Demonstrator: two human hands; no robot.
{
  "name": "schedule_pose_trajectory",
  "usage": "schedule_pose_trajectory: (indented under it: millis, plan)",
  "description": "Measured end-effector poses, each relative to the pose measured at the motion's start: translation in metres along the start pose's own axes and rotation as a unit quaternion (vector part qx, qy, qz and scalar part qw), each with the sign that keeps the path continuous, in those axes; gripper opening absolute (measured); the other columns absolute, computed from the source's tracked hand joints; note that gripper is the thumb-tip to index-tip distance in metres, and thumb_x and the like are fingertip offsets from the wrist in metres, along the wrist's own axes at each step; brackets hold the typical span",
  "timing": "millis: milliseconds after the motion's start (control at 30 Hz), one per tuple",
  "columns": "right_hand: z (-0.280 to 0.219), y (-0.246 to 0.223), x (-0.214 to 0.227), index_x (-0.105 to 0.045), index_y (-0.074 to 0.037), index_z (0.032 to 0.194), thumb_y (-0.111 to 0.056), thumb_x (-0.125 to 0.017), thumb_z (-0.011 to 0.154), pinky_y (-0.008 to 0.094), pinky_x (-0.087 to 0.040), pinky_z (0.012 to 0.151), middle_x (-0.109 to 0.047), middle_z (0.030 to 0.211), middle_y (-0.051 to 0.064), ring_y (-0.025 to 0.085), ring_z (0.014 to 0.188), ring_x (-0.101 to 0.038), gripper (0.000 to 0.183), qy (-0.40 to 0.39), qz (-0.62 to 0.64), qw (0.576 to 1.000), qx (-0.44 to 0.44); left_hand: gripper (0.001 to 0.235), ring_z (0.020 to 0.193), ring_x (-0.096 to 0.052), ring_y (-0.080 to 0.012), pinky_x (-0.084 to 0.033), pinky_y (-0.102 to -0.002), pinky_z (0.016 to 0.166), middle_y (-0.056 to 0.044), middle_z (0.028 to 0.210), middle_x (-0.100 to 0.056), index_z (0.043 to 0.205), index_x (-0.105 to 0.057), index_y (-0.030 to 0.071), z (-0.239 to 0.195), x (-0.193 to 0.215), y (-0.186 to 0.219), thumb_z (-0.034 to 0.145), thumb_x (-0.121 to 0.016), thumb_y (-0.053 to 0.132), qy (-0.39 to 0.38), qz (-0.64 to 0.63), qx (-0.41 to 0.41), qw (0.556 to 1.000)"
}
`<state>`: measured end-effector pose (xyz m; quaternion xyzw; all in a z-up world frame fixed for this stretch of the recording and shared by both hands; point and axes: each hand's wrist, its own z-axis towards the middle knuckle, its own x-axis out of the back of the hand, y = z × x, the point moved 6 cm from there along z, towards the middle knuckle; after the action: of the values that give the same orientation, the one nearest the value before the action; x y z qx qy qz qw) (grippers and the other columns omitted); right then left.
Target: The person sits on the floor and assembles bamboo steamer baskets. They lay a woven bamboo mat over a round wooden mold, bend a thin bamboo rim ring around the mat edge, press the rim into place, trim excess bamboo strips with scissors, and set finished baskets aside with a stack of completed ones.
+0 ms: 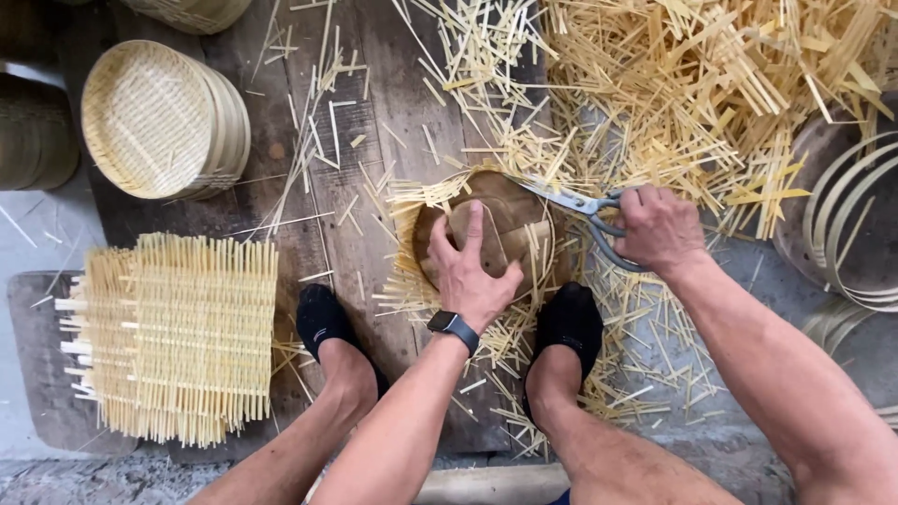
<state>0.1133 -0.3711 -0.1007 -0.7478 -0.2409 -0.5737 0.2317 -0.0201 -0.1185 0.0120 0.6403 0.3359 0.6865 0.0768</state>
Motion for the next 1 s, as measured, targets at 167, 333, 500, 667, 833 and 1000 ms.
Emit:
schedule_pose_trajectory:
  millis: [167, 333, 500, 667, 833, 1000]
  plan:
    - [0.017, -0.044, 0.067, -0.069, -0.002, 0.094, -0.058, -0.064, 0.082, 0.035, -0.057, 0.063, -0.068, 0.081, 0.013, 0.022, 0.071, -0.065, 0.058, 0.117, -0.086, 0.989, 0.018, 0.105, 0.142, -0.036, -0.0493, -0.038, -0.052, 0.118, -0.029, 0.158, -0.026, 0.162, -0.028, 0.033, -0.002, -0.012, -0.011, 0.072, -0.082, 0.028, -0.058, -0.022, 0.049, 0.997]
    - [0.006, -0.009, 0.008, -0.066, -0.002, 0.114, -0.049, -0.050, 0.108, 0.036, -0.057, 0.066, -0.068, 0.096, 0.013, 0.018, 0.073, -0.065, 0.050, -0.085, -0.023, 0.996, -0.033, 0.102, 0.145, -0.035, -0.0477, -0.035, -0.050, 0.119, -0.031, 0.164, -0.025, 0.156, -0.028, 0.013, -0.002, -0.011, -0.014, 0.069, -0.080, 0.019, -0.071, -0.006, 0.018, 0.997]
    - [0.015, -0.062, 0.105, -0.064, -0.007, 0.087, -0.048, -0.069, 0.070, 0.037, -0.058, 0.066, -0.066, 0.081, 0.011, 0.023, 0.076, -0.068, 0.045, 0.129, -0.125, 0.983, 0.020, 0.106, 0.141, -0.039, -0.0465, -0.034, -0.047, 0.119, -0.033, 0.153, -0.038, 0.163, -0.020, 0.008, 0.001, -0.017, -0.020, 0.074, -0.078, 0.014, -0.090, -0.059, 0.024, 0.994]
    - [0.017, -0.015, 0.018, -0.062, -0.008, 0.101, -0.024, -0.064, 0.087, 0.035, -0.056, 0.069, -0.065, 0.090, 0.011, 0.021, 0.080, -0.065, 0.021, 0.001, -0.039, 0.999, 0.010, 0.103, 0.138, -0.046, -0.0425, -0.036, -0.047, 0.120, -0.024, 0.149, -0.049, 0.162, -0.025, 0.014, 0.008, -0.006, -0.020, 0.072, -0.075, 0.011, -0.114, -0.059, -0.023, 0.991]
    - [0.020, -0.042, 0.070, -0.065, -0.004, 0.091, -0.053, -0.070, 0.074, 0.035, -0.055, 0.058, -0.065, 0.080, 0.015, 0.021, 0.068, -0.062, 0.052, 0.101, -0.064, 0.992, 0.034, 0.102, 0.136, -0.049, -0.0406, -0.033, -0.049, 0.124, -0.020, 0.147, -0.055, 0.160, -0.032, 0.019, 0.015, 0.001, -0.020, 0.067, -0.070, 0.004, -0.110, -0.038, -0.053, 0.992]
    - [0.020, -0.023, 0.003, -0.068, -0.010, 0.096, -0.034, -0.056, 0.104, 0.037, -0.051, 0.066, -0.060, 0.079, 0.007, 0.018, 0.070, -0.057, 0.028, -0.073, -0.073, 0.994, 0.020, 0.101, 0.140, -0.044, -0.0398, -0.028, -0.050, 0.124, -0.019, 0.149, -0.052, 0.157, -0.039, 0.022, 0.019, 0.004, -0.022, 0.062, -0.066, -0.002, -0.196, -0.035, -0.095, 0.975]
